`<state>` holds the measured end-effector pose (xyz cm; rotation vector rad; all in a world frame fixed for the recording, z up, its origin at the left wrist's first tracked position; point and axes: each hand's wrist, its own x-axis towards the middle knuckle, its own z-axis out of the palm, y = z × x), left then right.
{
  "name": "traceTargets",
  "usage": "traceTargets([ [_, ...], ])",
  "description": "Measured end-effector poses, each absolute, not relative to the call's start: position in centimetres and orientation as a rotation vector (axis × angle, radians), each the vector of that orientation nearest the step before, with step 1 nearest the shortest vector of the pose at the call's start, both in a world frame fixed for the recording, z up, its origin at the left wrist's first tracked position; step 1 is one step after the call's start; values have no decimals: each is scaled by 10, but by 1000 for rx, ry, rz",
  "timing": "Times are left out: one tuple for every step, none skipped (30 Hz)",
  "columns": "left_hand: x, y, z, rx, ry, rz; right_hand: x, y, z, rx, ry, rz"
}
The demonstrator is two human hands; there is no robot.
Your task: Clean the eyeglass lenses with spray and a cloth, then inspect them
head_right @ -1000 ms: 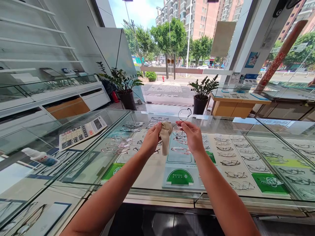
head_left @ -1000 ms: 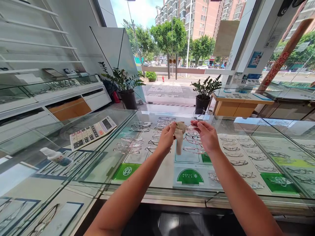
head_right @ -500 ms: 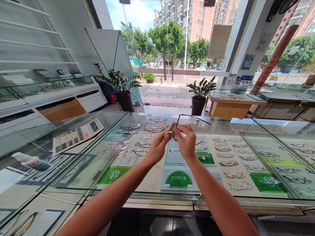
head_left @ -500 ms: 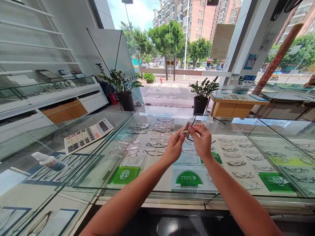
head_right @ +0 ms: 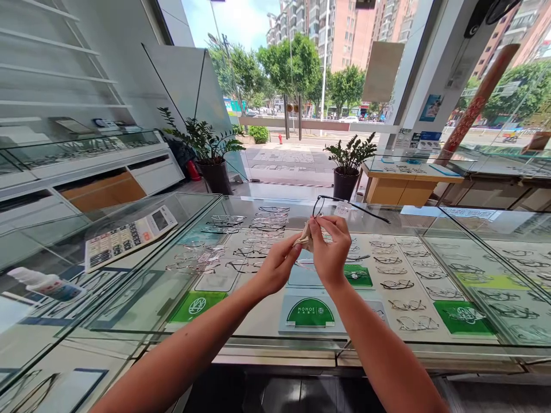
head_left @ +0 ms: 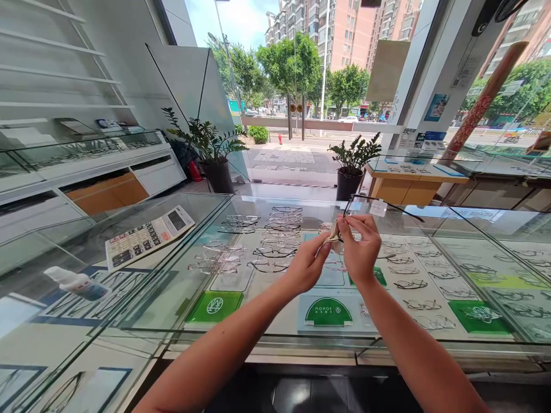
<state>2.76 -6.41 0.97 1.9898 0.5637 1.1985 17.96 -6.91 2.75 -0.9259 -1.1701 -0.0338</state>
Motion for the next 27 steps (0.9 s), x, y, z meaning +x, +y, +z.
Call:
traceTargets([
  [27, -65, 11, 2002, 568, 1216, 183, -69, 31, -917, -1149, -26],
  [25, -66, 12, 2001, 579, 1233, 187, -68, 34, -907, -1125, -6],
  [25, -66, 14, 1990, 594, 1244, 192, -67, 36, -893, -1099, 25],
  [24, -67, 15, 1971, 606, 1239, 196, -66, 39, -879, -1070, 65],
  [24, -67, 17, 1949, 613, 1214, 201, -65, 41, -865, -1043, 115],
  [23, -68, 18, 1928, 607, 1167, 206, -63, 42, -853, -1020, 172],
  [24, -68, 19, 1912, 588, 1103, 210, -62, 44, -846, -1003, 235],
  [24, -69, 19, 1906, 566, 1025, 214, -61, 45, -841, -993, 304],
  [25, -70, 18, 1914, 548, 937, 217, -60, 47, -835, -992, 377],
  [26, -71, 17, 1938, 541, 841, 220, -59, 48, -825, -1003, 453],
  [28, -72, 14, 1984, 546, 749, 222, -58, 49, -809, -1022, 529],
  [29, -72, 12, 2053, 563, 669, 224, -57, 50, -788, -1047, 600],
  [30, -73, 9, 2140, 580, 610, 225, -56, 50, -766, -1071, 664],
  [32, -72, 6, 2238, 586, 576, 227, -55, 50, -748, -1092, 717],
  [32, -72, 3, 2340, 574, 568, 228, -54, 51, -733, -1107, 759],
  [33, -71, 2, 2436, 554, 587, 229, -54, 51, -722, -1117, 790],
  [32, -69, 2, 2517, 534, 623, 230, -55, 52, -716, -1126, 815],
  [31, -67, 3, 2578, 530, 674, 232, -57, 53, -715, -1137, 836],
  [29, -65, 6, 2623, 555, 748, 235, -60, 55, -721, -1151, 858],
  [26, -62, 12, 2653, 612, 855, 237, -64, 59, -732, -1166, 884],
  [22, -59, 19, 2663, 691, 1005, 241, -68, 63, -749, -1181, 916],
  [18, -55, 29, 2654, 769, 1190, 245, -72, 69, -770, -1199, 954],
  [14, -52, 42, 2636, 819, 1380, 249, -76, 76, -793, -1224, 998],
  [10, -49, 56, 2628, 826, 1542, 253, -79, 85, -817, -1258, 1042],
  [6, -46, 72, 2643, 788, 1649, 257, -82, 94, -839, -1304, 1084],
  [3, -44, 89, 2690, 714, 1680, 261, -83, 104, -860, -1355, 1118],
  [0, -42, 106, 2760, 626, 1642, 264, -83, 115, -879, -1407, 1138],
])
